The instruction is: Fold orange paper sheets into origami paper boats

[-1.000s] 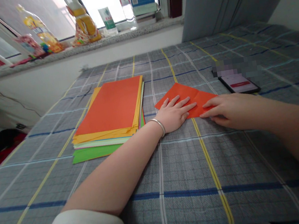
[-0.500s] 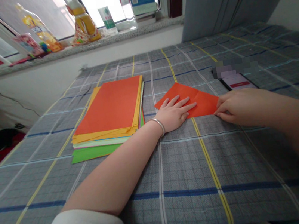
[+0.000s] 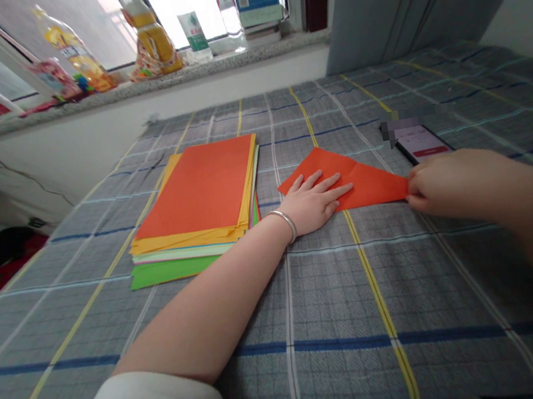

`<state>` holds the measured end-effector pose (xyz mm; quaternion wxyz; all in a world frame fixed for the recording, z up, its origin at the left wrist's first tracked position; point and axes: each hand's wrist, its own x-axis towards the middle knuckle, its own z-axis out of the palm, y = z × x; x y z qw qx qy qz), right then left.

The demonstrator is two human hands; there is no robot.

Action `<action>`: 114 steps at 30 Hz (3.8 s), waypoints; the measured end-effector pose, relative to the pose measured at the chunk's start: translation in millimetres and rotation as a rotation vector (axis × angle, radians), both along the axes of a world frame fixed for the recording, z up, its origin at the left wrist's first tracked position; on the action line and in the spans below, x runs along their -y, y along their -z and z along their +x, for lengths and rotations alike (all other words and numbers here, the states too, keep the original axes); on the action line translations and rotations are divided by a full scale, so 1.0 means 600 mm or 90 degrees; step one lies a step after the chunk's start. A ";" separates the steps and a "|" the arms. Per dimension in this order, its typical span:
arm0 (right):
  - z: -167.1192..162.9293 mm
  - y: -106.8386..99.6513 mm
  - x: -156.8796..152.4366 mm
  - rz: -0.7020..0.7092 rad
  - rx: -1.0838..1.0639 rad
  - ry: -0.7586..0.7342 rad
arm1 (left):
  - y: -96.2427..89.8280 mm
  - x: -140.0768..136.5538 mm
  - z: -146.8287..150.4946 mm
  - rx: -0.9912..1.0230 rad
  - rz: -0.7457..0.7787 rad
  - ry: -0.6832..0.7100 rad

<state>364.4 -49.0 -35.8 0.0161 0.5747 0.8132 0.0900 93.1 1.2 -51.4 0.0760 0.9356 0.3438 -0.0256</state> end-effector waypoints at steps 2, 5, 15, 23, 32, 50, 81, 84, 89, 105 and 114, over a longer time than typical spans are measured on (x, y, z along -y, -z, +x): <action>-0.016 -0.030 0.004 -0.089 0.088 0.136 | 0.000 0.000 0.000 -0.004 0.000 0.000; -0.046 -0.049 0.008 0.083 0.014 0.049 | 0.002 -0.001 0.000 -0.004 0.007 0.003; -0.107 0.031 0.005 0.017 -0.136 -0.279 | 0.006 -0.004 0.003 0.038 -0.011 -0.023; -0.104 0.025 0.012 0.016 -0.080 -0.278 | -0.001 0.000 -0.004 0.061 -0.028 -0.062; -0.113 0.018 0.017 0.012 -0.070 -0.231 | -0.019 0.001 -0.029 0.023 -0.071 -0.111; -0.108 0.020 0.018 0.035 -0.051 -0.235 | -0.019 -0.013 -0.070 0.142 0.090 0.116; -0.130 0.012 0.010 0.236 -0.081 -0.109 | -0.010 0.031 -0.025 0.119 0.379 0.037; -0.130 0.012 0.008 0.224 -0.096 -0.078 | -0.011 0.029 -0.028 0.124 0.389 0.041; -0.106 0.003 0.003 0.193 -0.101 -0.005 | -0.013 0.019 -0.042 0.120 0.407 0.018; -0.095 0.003 -0.004 0.286 -0.160 -0.130 | 0.002 -0.011 -0.055 0.170 0.455 0.008; -0.101 0.010 -0.007 0.360 -0.115 -0.135 | 0.002 -0.014 -0.056 0.214 0.476 0.013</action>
